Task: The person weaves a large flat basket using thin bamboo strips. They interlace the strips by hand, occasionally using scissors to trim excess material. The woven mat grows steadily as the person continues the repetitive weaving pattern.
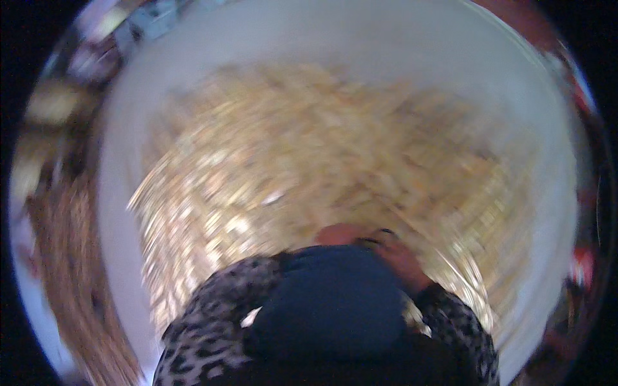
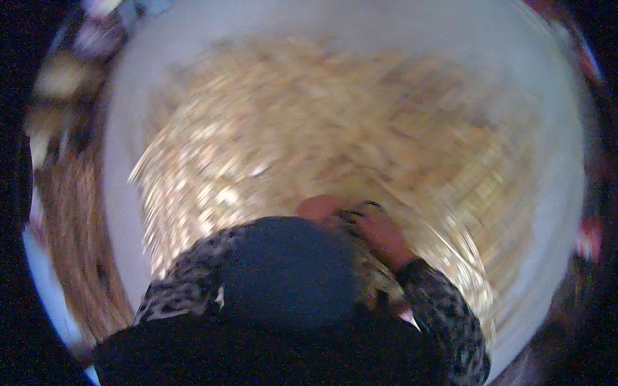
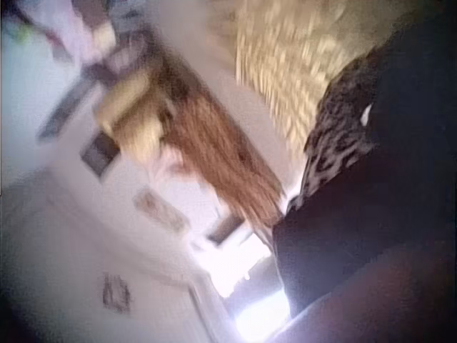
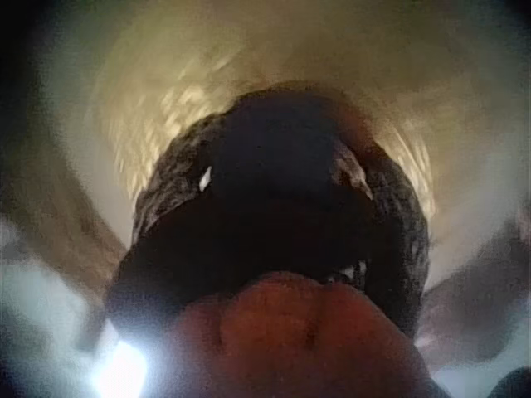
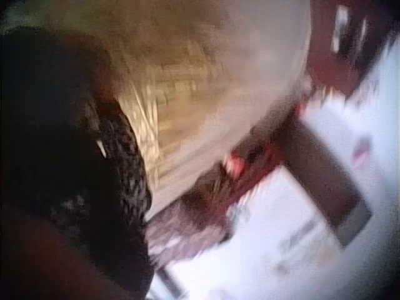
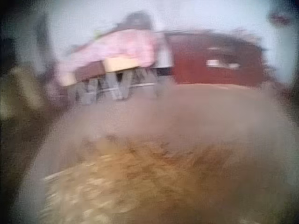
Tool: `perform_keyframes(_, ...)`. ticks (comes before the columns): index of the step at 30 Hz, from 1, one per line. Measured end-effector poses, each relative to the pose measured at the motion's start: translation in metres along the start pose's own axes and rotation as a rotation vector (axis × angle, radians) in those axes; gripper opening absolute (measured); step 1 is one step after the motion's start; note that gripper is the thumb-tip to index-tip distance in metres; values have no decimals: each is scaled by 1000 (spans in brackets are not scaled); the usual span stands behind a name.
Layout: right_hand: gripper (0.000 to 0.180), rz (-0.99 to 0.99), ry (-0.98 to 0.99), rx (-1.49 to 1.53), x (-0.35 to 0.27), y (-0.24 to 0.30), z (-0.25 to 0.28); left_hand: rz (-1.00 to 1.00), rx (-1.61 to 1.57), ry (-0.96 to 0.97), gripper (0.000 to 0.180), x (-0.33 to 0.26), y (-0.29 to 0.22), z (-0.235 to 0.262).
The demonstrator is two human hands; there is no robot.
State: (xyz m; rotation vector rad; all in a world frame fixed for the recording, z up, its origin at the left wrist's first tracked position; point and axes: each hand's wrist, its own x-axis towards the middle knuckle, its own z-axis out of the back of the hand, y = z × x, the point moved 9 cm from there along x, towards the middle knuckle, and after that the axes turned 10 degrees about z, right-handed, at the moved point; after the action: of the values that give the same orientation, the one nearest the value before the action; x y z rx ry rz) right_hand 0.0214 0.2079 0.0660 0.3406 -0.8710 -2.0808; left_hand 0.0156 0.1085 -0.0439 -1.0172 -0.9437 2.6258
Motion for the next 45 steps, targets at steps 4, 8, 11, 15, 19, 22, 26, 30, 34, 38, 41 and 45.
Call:
perform_keyframes(4,20,-13,-63,72,-20,-23,0,87,30,11,40,-9,0,30)
perform_keyframes(8,21,11,-146,-382,-32,-26,25,122,-89,-26,38,-6,-19,53)
perform_keyframes(11,23,-121,-14,-370,-41,-42,43,-80,-64,-39,35,10,-59,55)
perform_keyframes(15,24,-352,-54,-122,-103,-58,97,-388,-113,100,34,35,-142,54)
perform_keyframes(19,26,-566,-108,-100,-210,-76,150,-671,157,-12,31,56,-250,77)
perform_keyframes(22,38,-842,-302,-121,-315,-95,169,-486,176,181,29,92,-301,62)
perform_keyframes(26,73,-1196,-697,142,-450,-142,154,-787,461,226,25,121,-386,-2)
perform_keyframes(30,63,-1187,-1015,391,-532,-165,137,-552,285,480,28,178,-431,-104)
perform_keyframes(34,51,-959,-1363,775,-560,-163,127,-223,-46,653,30,220,-455,-207)
perform_keyframes(38,55,-1026,-1254,715,-576,-160,125,-65,-103,576,37,259,-465,-275)
perform_keyframes(41,56,-1007,-1243,766,-582,-164,118,38,-140,403,39,277,-462,-294)
perform_keyframes(45,55,-1051,-1127,671,-594,-176,111,102,-232,445,31,283,-477,-305)
